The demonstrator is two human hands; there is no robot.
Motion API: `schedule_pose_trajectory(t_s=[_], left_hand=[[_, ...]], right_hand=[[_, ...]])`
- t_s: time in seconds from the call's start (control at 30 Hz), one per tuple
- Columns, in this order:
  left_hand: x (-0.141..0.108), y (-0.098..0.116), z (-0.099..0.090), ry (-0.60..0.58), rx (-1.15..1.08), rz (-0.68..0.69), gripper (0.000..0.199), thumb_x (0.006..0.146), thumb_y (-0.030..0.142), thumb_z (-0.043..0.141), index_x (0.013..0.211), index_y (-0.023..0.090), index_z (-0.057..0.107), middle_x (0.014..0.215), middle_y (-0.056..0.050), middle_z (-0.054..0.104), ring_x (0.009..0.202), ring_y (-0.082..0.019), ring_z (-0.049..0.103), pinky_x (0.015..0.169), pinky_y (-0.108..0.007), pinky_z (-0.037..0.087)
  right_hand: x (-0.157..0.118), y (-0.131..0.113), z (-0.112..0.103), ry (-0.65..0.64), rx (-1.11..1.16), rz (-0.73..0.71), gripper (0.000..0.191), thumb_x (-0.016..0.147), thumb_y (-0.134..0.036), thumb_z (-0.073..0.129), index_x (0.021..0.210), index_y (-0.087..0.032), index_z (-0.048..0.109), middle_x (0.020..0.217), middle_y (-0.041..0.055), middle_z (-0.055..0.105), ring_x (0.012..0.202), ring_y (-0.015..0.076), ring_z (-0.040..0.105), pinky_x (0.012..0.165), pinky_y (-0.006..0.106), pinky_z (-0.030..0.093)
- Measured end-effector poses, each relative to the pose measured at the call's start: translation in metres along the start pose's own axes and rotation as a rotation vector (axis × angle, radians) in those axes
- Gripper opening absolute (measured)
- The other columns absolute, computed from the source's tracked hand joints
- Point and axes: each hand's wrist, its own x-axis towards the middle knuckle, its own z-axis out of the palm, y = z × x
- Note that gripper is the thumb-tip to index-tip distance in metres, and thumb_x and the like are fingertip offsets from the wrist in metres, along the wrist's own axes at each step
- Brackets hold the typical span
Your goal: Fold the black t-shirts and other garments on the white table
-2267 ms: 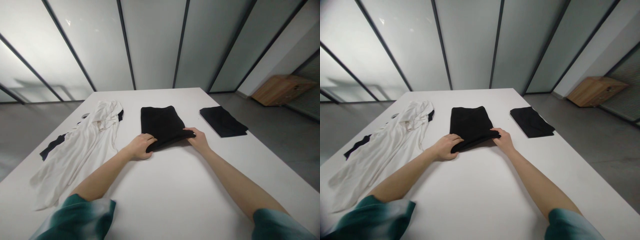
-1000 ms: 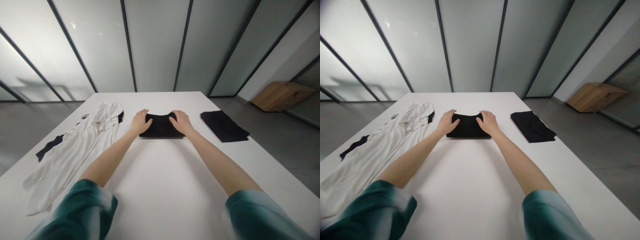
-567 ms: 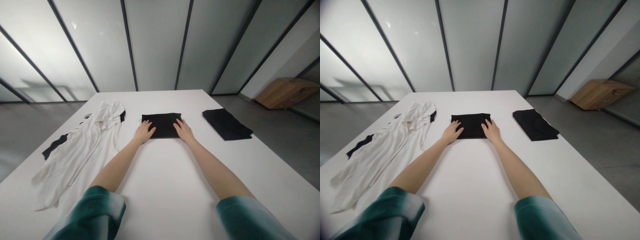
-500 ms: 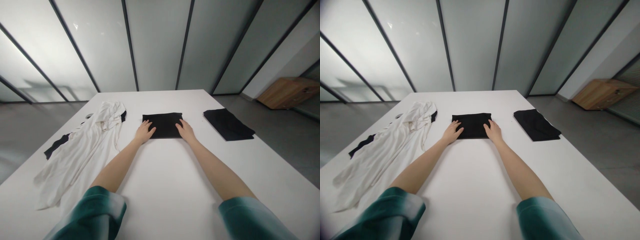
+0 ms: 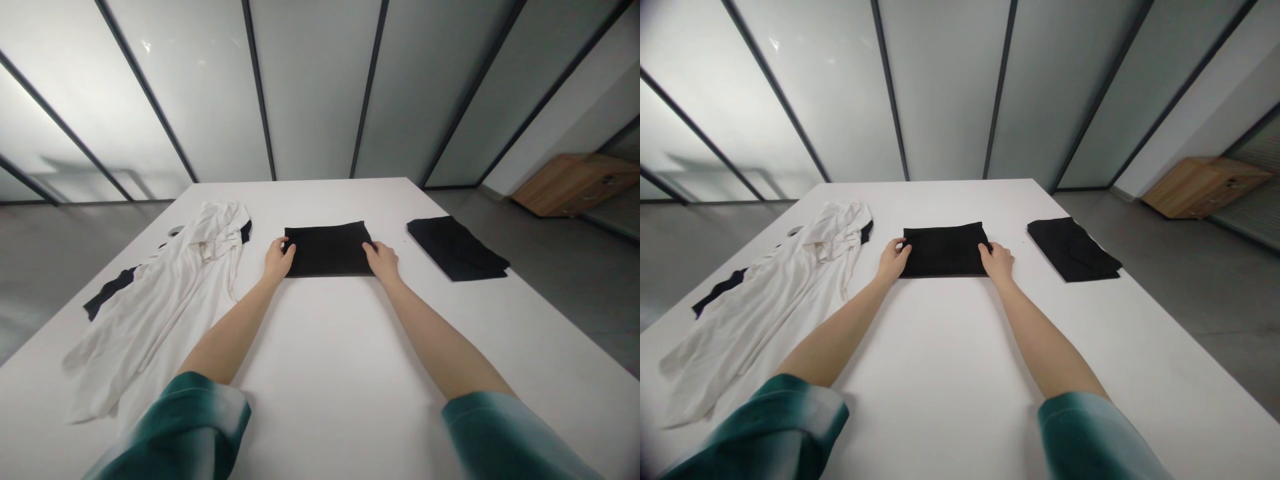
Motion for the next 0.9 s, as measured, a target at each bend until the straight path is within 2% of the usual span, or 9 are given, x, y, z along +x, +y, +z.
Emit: schedule_pose_trajectory(t_s=[0.2,0.33,0.43,0.5,0.6,0.73,0.8,0.9], left_hand=[[0.0,0.003,-0.002,0.024,-0.003,-0.053,0.035,0.088,0.037,0.06,0.117,0.018,0.061,0.117,-0.013,0.068,0.105,-0.026,0.067,0.094,-0.041,0.052],[-0.001,0.005,-0.003,0.024,0.006,-0.068,0.034,0.088,0.038,0.06,0.116,0.018,0.061,0.119,-0.014,0.068,0.104,-0.026,0.068,0.093,-0.041,0.052],[-0.001,0.006,-0.003,0.022,0.003,-0.064,0.033,0.088,0.037,0.058,0.116,0.019,0.06,0.121,-0.014,0.067,0.105,-0.027,0.068,0.094,-0.041,0.052],[-0.001,0.007,-0.003,0.018,-0.003,-0.06,0.032,0.089,0.036,0.057,0.115,0.019,0.06,0.122,-0.014,0.067,0.106,-0.027,0.068,0.095,-0.042,0.051],[-0.001,0.008,-0.004,0.009,-0.016,-0.079,0.032,0.09,0.036,0.056,0.116,0.018,0.06,0.12,-0.014,0.067,0.106,-0.026,0.068,0.095,-0.041,0.051],[0.001,0.007,-0.003,0.02,-0.021,-0.088,0.033,0.089,0.037,0.057,0.117,0.019,0.061,0.117,-0.012,0.069,0.104,-0.026,0.068,0.095,-0.04,0.05],[0.001,0.006,-0.003,0.027,-0.026,-0.086,0.034,0.089,0.037,0.057,0.117,0.018,0.061,0.115,-0.012,0.069,0.104,-0.026,0.068,0.094,-0.04,0.051],[0.002,0.005,-0.004,0.034,-0.032,-0.095,0.034,0.089,0.037,0.057,0.118,0.018,0.061,0.113,-0.012,0.07,0.102,-0.026,0.068,0.093,-0.04,0.051]], right_hand=[[-0.004,-0.006,-0.003,-0.054,-0.197,-0.017,0.06,0.093,-0.059,0.043,0.1,-0.01,0.077,0.109,0.0264,0.068,0.111,0.0442,0.059,0.094,0.061,0.044],[-0.004,-0.006,-0.003,-0.068,-0.16,-0.026,0.056,0.091,-0.059,0.046,0.101,-0.013,0.076,0.111,0.0252,0.067,0.114,0.0449,0.057,0.097,0.064,0.043],[-0.002,-0.008,-0.002,-0.111,-0.066,0.012,0.047,0.088,-0.052,0.05,0.102,-0.014,0.073,0.111,0.0239,0.068,0.116,0.0451,0.057,0.098,0.064,0.043],[0.0,-0.012,-0.005,-0.161,0.07,0.051,0.038,0.086,-0.045,0.053,0.102,-0.015,0.071,0.109,0.0207,0.07,0.114,0.0421,0.06,0.098,0.059,0.046],[0.0,-0.022,-0.016,-0.239,0.407,0.151,0.025,0.081,-0.034,0.059,0.098,-0.019,0.068,0.1,0.0117,0.073,0.105,0.0332,0.065,0.094,0.046,0.052],[-0.008,-0.042,-0.036,-0.472,0.928,0.457,0.017,0.077,-0.024,0.063,0.093,-0.019,0.067,0.083,0.0066,0.075,0.085,0.0255,0.07,0.081,0.038,0.058],[-0.013,-0.052,-0.043,-0.566,1.121,0.572,0.014,0.082,-0.024,0.061,0.092,-0.018,0.068,0.08,0.0076,0.075,0.079,0.0239,0.071,0.078,0.036,0.059],[-0.018,-0.061,-0.044,-0.571,1.302,0.65,0.017,0.089,-0.03,0.059,0.094,-0.018,0.07,0.077,0.0073,0.075,0.074,0.0224,0.071,0.076,0.034,0.061]])
